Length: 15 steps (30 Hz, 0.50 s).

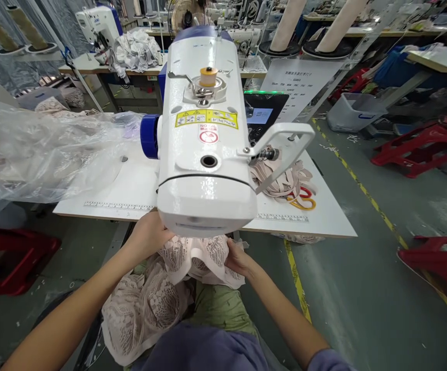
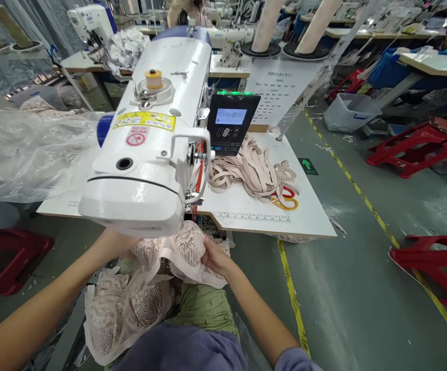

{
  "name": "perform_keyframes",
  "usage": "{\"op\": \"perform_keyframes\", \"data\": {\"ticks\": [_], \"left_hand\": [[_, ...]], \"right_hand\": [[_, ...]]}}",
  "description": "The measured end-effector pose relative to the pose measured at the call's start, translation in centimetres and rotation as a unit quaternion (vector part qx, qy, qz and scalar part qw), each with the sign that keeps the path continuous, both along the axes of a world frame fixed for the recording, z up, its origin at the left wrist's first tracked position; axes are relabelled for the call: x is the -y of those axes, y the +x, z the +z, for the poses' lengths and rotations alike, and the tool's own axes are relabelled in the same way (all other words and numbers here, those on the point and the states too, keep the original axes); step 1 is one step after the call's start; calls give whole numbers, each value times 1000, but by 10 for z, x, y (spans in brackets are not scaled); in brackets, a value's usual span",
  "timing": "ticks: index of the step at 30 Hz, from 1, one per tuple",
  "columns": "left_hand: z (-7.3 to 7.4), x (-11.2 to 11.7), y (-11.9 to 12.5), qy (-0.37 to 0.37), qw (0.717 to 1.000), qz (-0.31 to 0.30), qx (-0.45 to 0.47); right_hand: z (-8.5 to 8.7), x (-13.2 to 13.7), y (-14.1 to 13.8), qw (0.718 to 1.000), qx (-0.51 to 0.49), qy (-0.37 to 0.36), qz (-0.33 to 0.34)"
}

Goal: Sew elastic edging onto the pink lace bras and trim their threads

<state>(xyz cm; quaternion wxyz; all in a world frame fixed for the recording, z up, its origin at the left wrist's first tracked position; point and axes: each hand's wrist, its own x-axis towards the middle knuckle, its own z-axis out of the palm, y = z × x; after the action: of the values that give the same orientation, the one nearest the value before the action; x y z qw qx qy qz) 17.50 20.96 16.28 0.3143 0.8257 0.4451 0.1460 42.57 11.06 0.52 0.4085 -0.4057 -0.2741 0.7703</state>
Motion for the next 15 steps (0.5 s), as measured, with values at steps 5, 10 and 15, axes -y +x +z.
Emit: {"op": "perform_keyframes", "data": {"ticks": [5, 10, 15], "left_hand": [[5, 6, 7, 7, 1000, 10, 0], [1, 5, 7, 34, 999, 4, -11], [7, 14, -6, 84, 995, 18, -44]], "right_hand": [[-15, 19, 12, 999, -40, -10, -10], [-9, 21, 18, 993, -34, -39, -111], [15, 18, 32, 974, 14, -13, -227]]}}
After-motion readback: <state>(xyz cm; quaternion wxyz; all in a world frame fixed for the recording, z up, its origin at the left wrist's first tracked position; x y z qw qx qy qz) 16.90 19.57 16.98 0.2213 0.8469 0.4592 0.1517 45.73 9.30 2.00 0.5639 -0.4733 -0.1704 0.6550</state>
